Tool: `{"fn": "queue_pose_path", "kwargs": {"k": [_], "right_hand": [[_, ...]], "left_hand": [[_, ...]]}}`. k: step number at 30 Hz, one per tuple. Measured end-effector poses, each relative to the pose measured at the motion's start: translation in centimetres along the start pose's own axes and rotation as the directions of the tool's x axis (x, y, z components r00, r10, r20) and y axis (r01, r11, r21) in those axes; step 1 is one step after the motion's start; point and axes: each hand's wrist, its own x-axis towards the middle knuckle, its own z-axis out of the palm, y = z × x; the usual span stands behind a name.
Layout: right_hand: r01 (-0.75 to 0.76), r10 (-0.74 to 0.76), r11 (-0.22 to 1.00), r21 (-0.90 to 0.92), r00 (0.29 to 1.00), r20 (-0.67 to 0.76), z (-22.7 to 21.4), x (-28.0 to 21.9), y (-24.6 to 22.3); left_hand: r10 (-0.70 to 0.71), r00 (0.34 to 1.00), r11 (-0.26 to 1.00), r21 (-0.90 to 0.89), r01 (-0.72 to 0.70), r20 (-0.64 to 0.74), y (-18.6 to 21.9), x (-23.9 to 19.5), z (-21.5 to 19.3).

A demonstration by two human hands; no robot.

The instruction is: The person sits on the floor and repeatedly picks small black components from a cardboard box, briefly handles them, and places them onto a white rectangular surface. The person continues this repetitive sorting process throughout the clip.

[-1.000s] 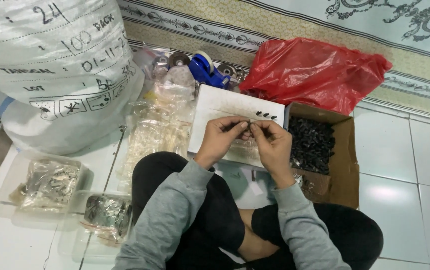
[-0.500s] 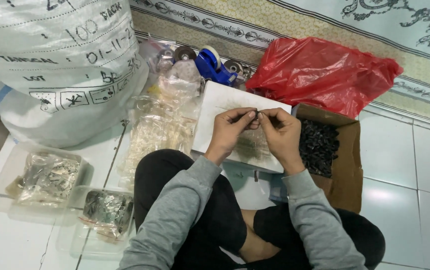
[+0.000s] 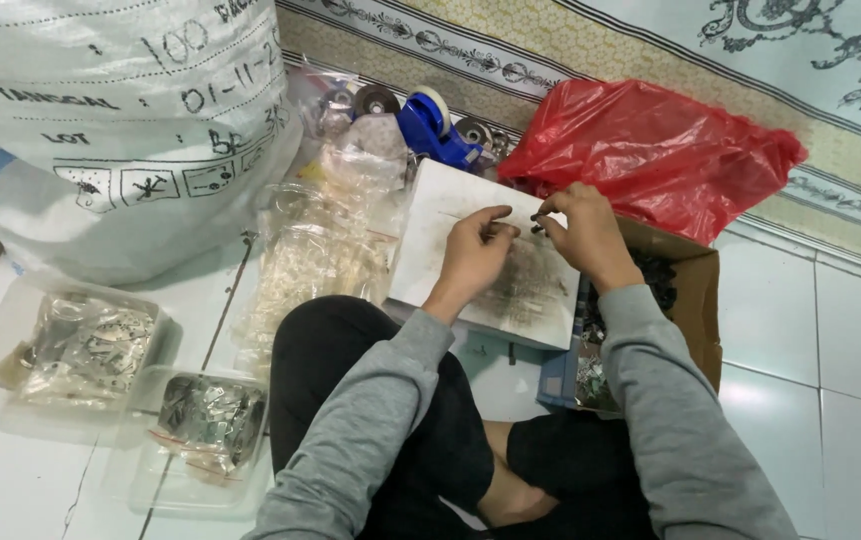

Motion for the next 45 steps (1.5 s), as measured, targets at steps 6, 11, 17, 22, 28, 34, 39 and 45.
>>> {"fn": "queue_pose_path", "kwargs": {"k": [6,11,17,22,28,34,39,45], "right_hand": [[0.023,-0.014,0.978,-0.21,0.999,0.048,3.4,0.4,0.8],[0.045,-0.031,0.962,-0.27,0.998,0.055,4.5,0.7,1.0],[0.028,-0.009,0.96,-0.279,0.997,0.07,5.6,0.6,1.8],[0.008,0.01,0.963,-0.268,0.998,0.068,5.5,0.2,1.8],[0.022,-0.018,0.98,-0.196,1.0,0.021,5.8,0.0,2.2],[-0.06,0.056,0.997,-0.049,0.996,-0.069,1.0,-2.7,2.9],[-0.334,0.328,0.937,0.097,0.942,0.073,-5.5,-9.0,3.1],[-0.716,0.646,0.698,0.021,0.641,0.413,-7.4,-19.5,5.2]], "left_hand": [[-0.024,1.0,0.989,0.144,0.024,-0.005,-0.8,0.4,0.0],[-0.026,1.0,0.988,0.153,0.025,0.002,0.4,-0.1,-0.1],[-0.033,0.999,0.985,0.171,0.03,0.013,1.3,-0.6,-0.2],[-0.026,1.0,0.984,0.179,0.024,0.009,1.7,-0.7,-0.2],[-0.027,1.0,0.98,0.198,0.023,0.017,1.9,-1.0,-0.2],[-0.026,0.999,0.966,0.258,0.017,0.034,2.2,-1.1,-0.3],[0.09,0.98,0.869,0.467,-0.163,0.175,3.6,-2.9,0.9],[0.113,0.863,0.665,0.608,-0.434,0.493,1.9,-7.3,5.4]]}}
